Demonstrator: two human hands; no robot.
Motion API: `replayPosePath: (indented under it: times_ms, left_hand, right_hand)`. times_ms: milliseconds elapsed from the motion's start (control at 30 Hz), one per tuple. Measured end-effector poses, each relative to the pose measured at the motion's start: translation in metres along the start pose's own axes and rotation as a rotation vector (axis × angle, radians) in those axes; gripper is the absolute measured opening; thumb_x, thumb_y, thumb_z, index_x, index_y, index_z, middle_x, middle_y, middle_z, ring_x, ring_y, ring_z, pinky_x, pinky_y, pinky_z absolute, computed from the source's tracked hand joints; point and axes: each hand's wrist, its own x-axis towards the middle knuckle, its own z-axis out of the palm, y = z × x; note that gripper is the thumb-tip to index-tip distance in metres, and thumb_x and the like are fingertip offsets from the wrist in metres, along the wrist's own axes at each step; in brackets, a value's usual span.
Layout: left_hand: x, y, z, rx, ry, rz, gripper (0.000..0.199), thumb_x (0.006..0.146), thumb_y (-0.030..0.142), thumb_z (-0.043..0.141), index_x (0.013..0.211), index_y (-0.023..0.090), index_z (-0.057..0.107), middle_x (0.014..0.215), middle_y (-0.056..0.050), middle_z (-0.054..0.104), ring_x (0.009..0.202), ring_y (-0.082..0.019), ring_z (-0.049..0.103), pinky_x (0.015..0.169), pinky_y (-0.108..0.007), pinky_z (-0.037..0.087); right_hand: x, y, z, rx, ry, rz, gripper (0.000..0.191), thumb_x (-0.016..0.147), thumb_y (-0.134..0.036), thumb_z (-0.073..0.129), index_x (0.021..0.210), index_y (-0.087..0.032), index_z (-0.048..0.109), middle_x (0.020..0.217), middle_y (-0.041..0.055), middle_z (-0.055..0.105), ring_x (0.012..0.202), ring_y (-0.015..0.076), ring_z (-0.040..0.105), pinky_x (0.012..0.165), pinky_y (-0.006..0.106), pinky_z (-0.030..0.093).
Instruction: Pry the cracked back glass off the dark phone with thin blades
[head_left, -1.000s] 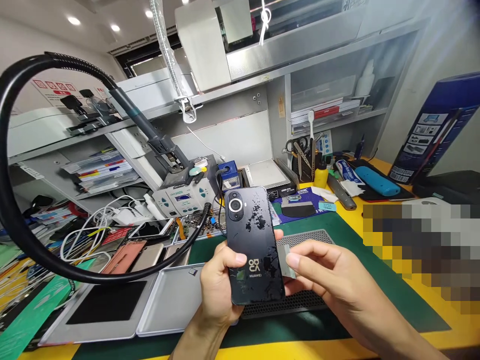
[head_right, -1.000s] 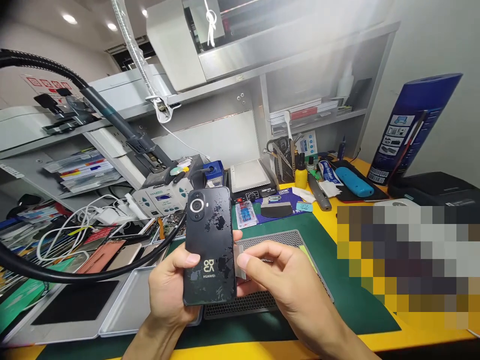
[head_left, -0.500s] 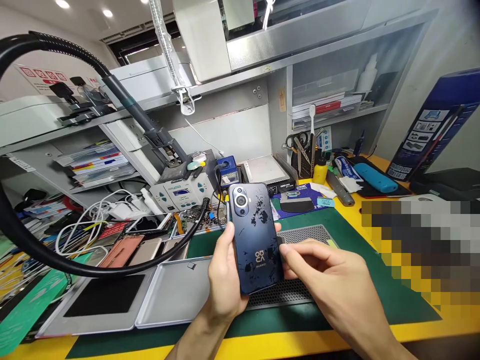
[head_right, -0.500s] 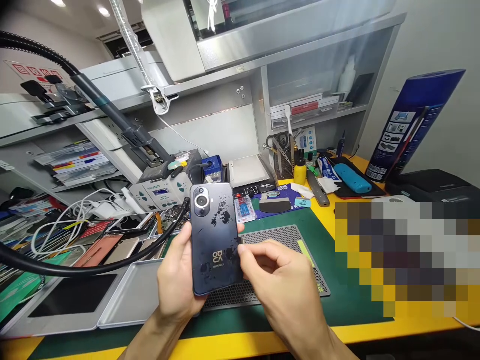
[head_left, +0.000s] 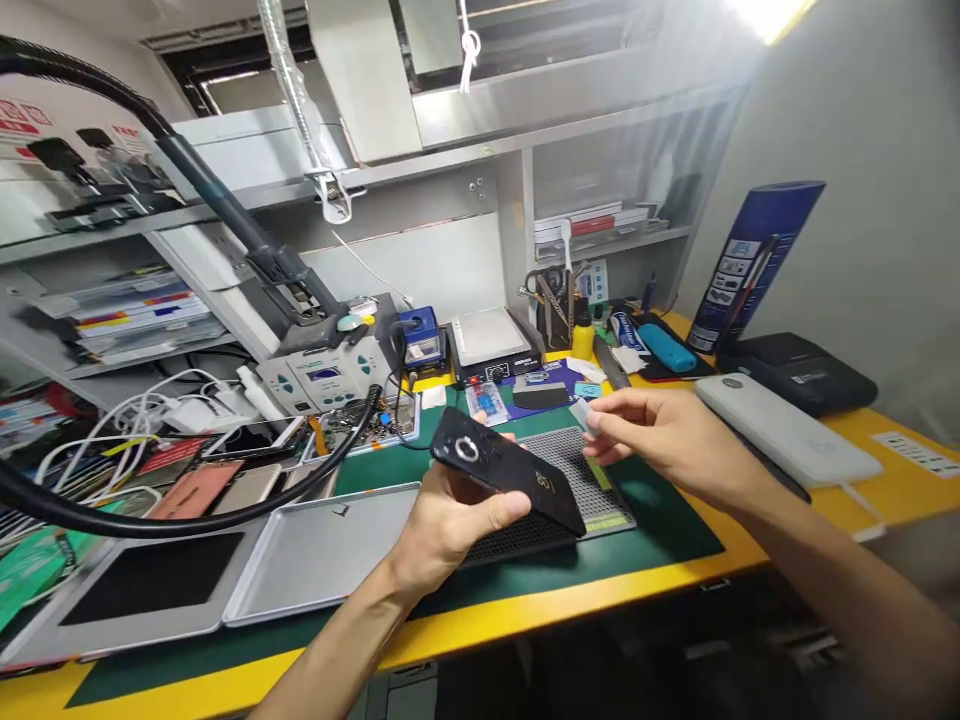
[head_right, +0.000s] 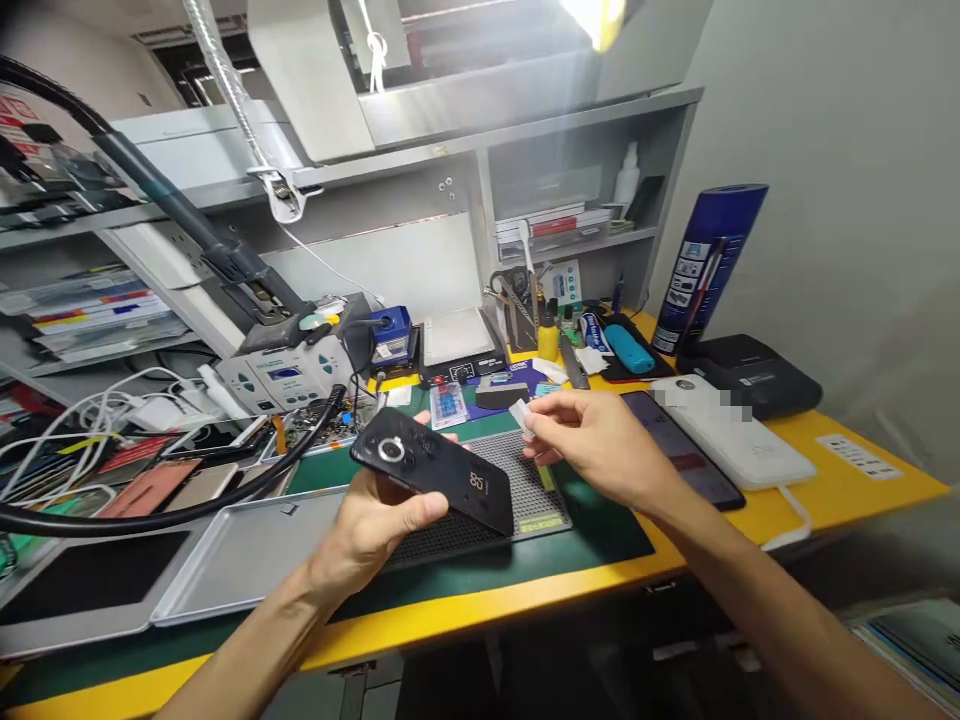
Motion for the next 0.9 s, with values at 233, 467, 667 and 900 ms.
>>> replayPosePath:
  times_ms: [233, 467, 667, 900]
  left_hand:
    - [-0.018, 0.008, 0.015, 0.079, 0.040, -0.188, 0.063, 0.079, 0.028, 0.079, 0.134, 0.021, 0.048, 0.126, -0.008, 0.067, 0.118, -0.026, 0.061, 0.104, -0.040, 0.049]
    - [-0.043, 0.021, -0.016, 0.225, 0.187, -0.357, 0.079, 0.080, 0.033, 0.076, 0.145, 0.023, 0.032, 0.148, -0.018, 0.046, 0.118, -0.030, 0.062, 0.093, -0.039, 0.056]
    - [-0.031, 0.016, -0.028, 1.075, -0.104, -0.208, 0.061, 0.080, 0.029, 0.064, 0.138, 0.029, 0.046, 0.133, -0.007, 0.054, 0.108, -0.028, 0.063, 0.093, -0.041, 0.053]
    - [-0.002, 0.005, -0.038, 1.316, -0.231, -0.059, 0.059, 0.069, 0.045, 0.077, 0.122, 0.024, 0.061, 0.120, -0.009, 0.061, 0.113, -0.034, 0.056, 0.097, -0.051, 0.049]
  right_hand:
    - [0.004, 0.016, -0.014, -0.217, -0.236, 0.015, 0.030, 0.091, -0.046, 0.060, 0.087, -0.017, 0.064, 0.081, 0.0042, 0.068, 0.062, 0.0134, 0.059, 0.058, 0.027, 0.050]
    - [0.020, 0.028, -0.007, -0.242, -0.367, -0.017, 0.026, 0.093, -0.044, 0.056, 0.089, -0.019, 0.062, 0.075, -0.0003, 0.060, 0.063, 0.0128, 0.053, 0.056, 0.024, 0.043]
    - [0.034, 0.017, 0.003, -0.458, -0.384, -0.153, 0.026, 0.094, -0.041, 0.055, 0.086, -0.020, 0.069, 0.070, -0.0017, 0.061, 0.061, 0.0132, 0.050, 0.055, 0.025, 0.037]
    - [0.045, 0.016, 0.016, -0.513, -0.405, -0.151, 0.024, 0.095, -0.038, 0.055, 0.096, -0.023, 0.073, 0.090, 0.0023, 0.072, 0.079, 0.0189, 0.063, 0.069, 0.029, 0.047]
